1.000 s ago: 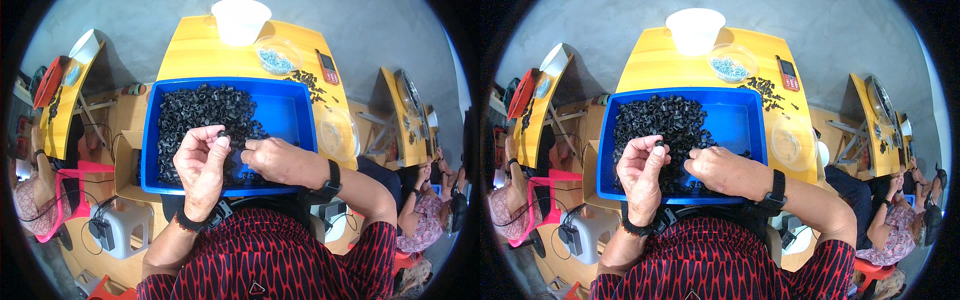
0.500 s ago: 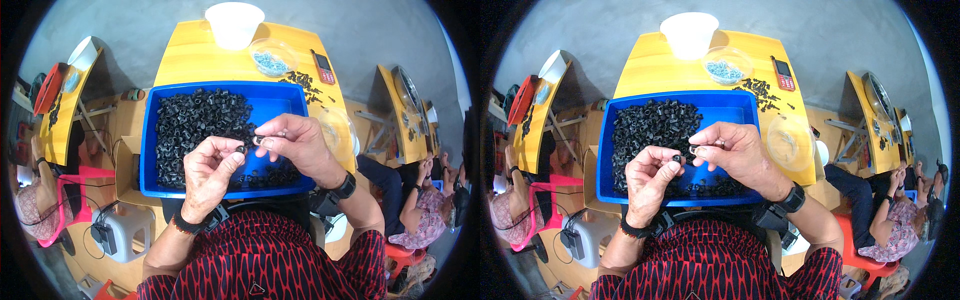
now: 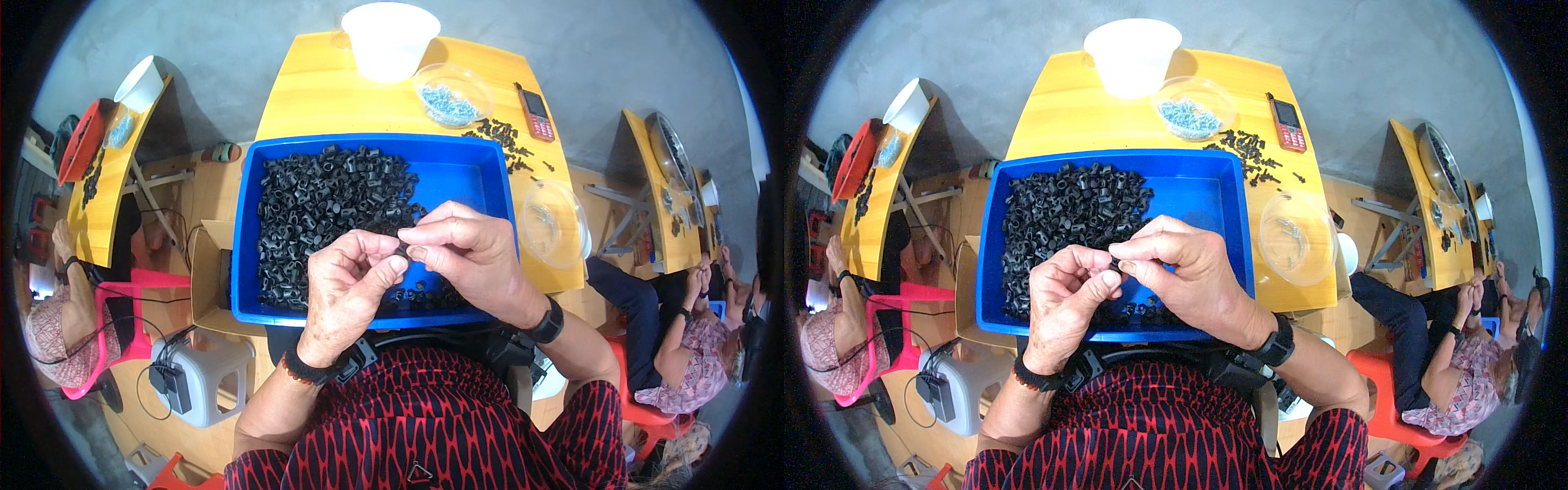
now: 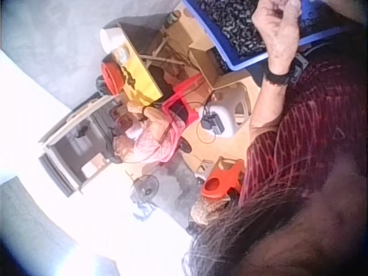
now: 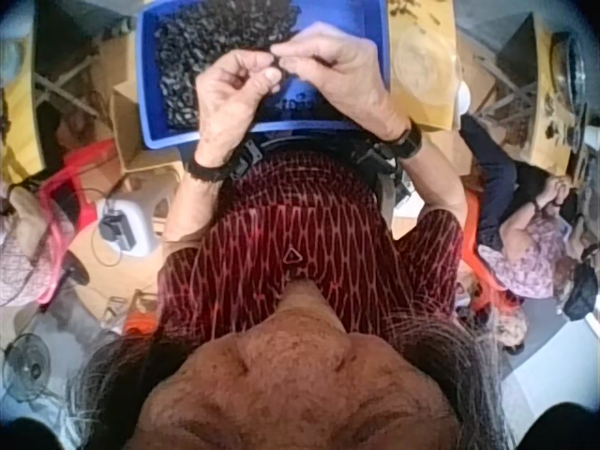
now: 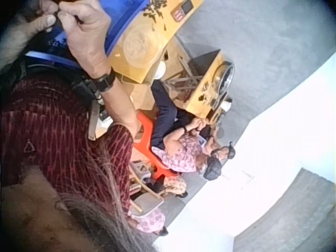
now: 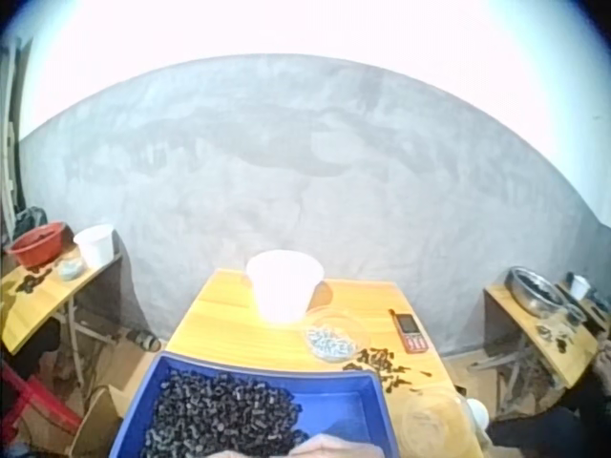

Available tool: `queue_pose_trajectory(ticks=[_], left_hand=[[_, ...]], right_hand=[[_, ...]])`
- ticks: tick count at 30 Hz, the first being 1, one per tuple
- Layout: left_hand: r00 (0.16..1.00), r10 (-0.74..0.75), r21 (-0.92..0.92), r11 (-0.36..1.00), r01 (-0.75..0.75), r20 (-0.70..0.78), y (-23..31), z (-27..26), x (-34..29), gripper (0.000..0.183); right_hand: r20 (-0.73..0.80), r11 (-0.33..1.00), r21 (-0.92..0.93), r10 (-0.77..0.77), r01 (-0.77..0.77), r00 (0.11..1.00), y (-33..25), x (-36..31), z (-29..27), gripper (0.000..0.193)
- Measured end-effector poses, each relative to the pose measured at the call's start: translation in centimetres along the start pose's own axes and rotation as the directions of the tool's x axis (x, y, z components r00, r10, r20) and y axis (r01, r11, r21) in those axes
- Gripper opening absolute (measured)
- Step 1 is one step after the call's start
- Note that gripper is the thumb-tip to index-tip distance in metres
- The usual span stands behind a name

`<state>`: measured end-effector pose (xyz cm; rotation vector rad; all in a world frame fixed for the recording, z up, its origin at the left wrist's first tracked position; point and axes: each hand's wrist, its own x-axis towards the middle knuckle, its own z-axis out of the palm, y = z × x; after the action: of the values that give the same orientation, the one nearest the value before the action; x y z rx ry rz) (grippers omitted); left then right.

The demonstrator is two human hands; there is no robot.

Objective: Hand-assembling small black plastic components at a workstation.

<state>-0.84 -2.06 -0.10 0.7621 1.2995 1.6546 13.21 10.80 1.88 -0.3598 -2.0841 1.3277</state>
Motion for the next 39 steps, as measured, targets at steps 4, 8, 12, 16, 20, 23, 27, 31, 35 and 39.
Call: queue_pose_trajectory(ticks=[4,8,12,16,20,23,27,31,35,39], left_hand=[[1.0,-0.003,0.029,1.0,0.004,-0.018,0.0,0.1,0.0,0.014],[1.0,0.025,0.026,0.999,-0.024,-0.019,0.0,0.0,0.0,0.013],[1.0,0.009,0.025,1.0,-0.009,0.005,0.2,0.0,0.1,0.011],[0.999,0.0,-0.036,0.999,0.002,0.033,0.1,-0.1,0.2,0.01],[1.0,-0.001,0.019,1.0,0.0,0.027,0.1,-0.3,0.1,0.01],[0.999,-0.025,-0.085,0.996,0.029,0.038,0.2,-0.2,0.2,0.009],[0.997,-0.016,-0.041,0.999,0.019,0.077,0.4,-0.3,0.2,0.006],[0.992,-0.073,-0.013,0.997,0.074,0.1,0.5,-0.7,0.2,0.003],[0.994,-0.08,-0.098,0.991,0.088,0.08,0.5,-0.3,0.1,0.005],[0.991,-0.086,-0.064,0.994,0.093,0.098,0.4,-0.3,0.3,0.006]], right_hand=[[-0.001,0.995,-0.083,-0.061,0.061,0.998,-0.4,-0.1,0.1,0.019],[0.005,1.0,0.006,-0.009,0.009,1.0,0.5,-0.3,0.1,0.019],[0.032,0.977,-0.155,-0.14,0.144,0.99,-0.1,-0.1,0.0,0.022],[0.005,0.973,-0.18,-0.15,0.148,0.989,-0.5,-0.2,-0.1,0.02],[0.043,0.967,-0.17,-0.185,0.189,0.982,-0.4,-0.2,-0.2,0.027],[0.054,0.954,-0.209,-0.209,0.216,0.976,-0.8,-0.5,0.1,0.03],[0.119,0.916,-0.285,-0.26,0.284,0.958,-1.0,-0.9,-0.2,0.034],[0.142,0.934,-0.227,-0.247,0.274,0.959,-1.4,0.1,-1.0,0.037],[0.261,0.938,-0.344,0.045,0.049,0.964,-3.3,0.8,-0.9,0.04],[0.372,0.785,-0.547,-0.081,0.289,0.925,-3.0,0.9,-0.3,0.025]])
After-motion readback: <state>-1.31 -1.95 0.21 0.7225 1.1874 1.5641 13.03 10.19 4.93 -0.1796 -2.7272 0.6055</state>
